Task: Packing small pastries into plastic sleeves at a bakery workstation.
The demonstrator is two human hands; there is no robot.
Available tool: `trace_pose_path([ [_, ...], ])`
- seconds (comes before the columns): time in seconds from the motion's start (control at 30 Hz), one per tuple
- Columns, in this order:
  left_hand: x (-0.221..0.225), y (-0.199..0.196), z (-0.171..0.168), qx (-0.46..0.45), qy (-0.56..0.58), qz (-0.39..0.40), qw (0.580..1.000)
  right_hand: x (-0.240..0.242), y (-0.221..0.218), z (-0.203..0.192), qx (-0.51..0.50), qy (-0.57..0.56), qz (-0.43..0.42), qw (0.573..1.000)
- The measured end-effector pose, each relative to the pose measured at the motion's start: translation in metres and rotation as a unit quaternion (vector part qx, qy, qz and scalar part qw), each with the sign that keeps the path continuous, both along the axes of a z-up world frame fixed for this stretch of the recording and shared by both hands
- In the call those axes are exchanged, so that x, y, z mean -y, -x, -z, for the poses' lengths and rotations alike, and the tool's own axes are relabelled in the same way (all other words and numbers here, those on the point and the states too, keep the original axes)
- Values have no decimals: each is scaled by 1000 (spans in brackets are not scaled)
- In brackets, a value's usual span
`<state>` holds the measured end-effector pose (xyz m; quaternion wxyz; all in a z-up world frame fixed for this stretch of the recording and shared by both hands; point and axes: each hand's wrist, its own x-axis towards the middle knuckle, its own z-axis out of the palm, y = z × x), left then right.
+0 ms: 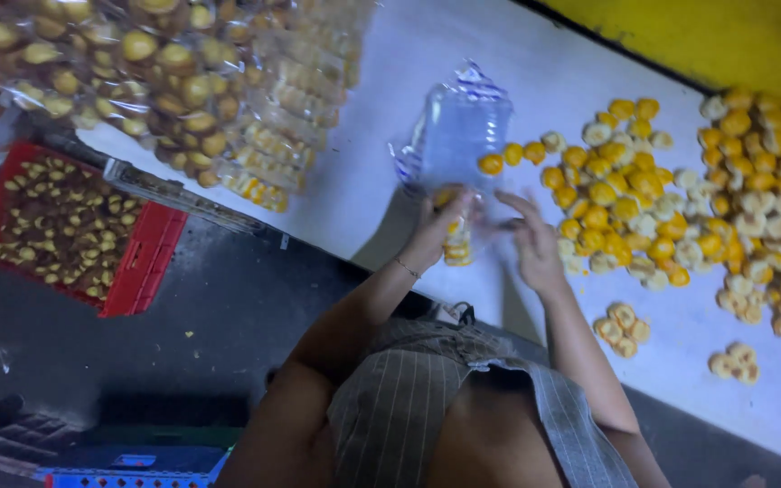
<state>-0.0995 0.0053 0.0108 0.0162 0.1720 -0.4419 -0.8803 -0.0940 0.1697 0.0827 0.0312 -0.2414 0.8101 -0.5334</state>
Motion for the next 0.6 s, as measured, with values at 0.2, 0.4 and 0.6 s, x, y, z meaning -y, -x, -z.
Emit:
trace_pose_path([
  [0.2, 91, 50, -28, -21, -182, -75, 980, 70, 31, 80, 179, 192, 141, 954],
  [0.4, 229, 122, -31, -174, 555, -85, 809, 123, 155, 45, -180, -46, 40, 982],
  [0.6, 185, 87, -38, -290, 432, -183, 834, 243, 361, 42, -419, -55, 45, 905],
])
